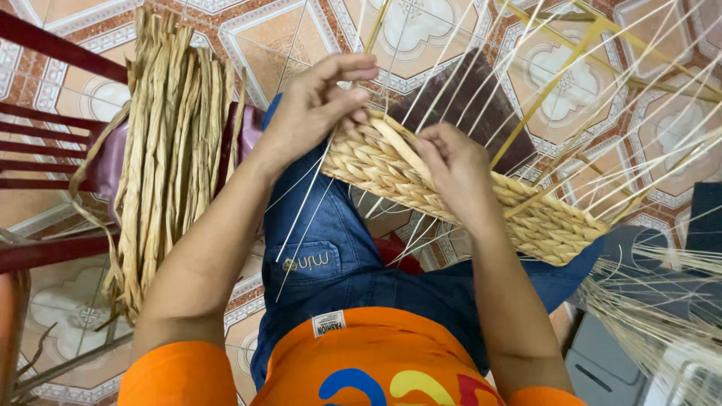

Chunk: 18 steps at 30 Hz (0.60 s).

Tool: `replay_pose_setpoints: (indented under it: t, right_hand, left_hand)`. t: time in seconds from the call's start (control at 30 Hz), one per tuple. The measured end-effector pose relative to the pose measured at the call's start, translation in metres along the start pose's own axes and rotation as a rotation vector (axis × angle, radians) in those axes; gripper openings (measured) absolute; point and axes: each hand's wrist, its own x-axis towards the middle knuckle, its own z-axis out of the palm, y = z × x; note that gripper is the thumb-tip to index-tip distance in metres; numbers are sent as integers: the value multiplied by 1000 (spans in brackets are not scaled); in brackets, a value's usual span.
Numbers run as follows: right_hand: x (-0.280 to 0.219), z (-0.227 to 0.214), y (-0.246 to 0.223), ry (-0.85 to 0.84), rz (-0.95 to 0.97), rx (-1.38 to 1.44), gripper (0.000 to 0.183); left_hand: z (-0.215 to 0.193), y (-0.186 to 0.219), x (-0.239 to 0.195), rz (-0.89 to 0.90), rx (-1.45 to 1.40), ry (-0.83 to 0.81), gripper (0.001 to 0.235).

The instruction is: The person weaves a rectangular basket by hand, interlacing dried palm strips through a vertical frame. They repeatedly pull new strips through the weave and tighten them to build up the basket's body.

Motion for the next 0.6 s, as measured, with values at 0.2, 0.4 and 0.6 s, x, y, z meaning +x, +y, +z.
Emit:
replay_pose_setpoints:
  t: [0.2,0.4,0.6]
  right_hand:
    - [-89,-53,54,-183,383,391,25]
    - [-156,-65,90,-605,633,334,32]
    - [-154,-85,87,-340,509,285,32]
  left_hand:
    - [-100,-80,-68,88,429,700,6]
    - [-171,-149,-119,-270,1376,822,30]
    - [-176,-171,-121,-293,1463,820,19]
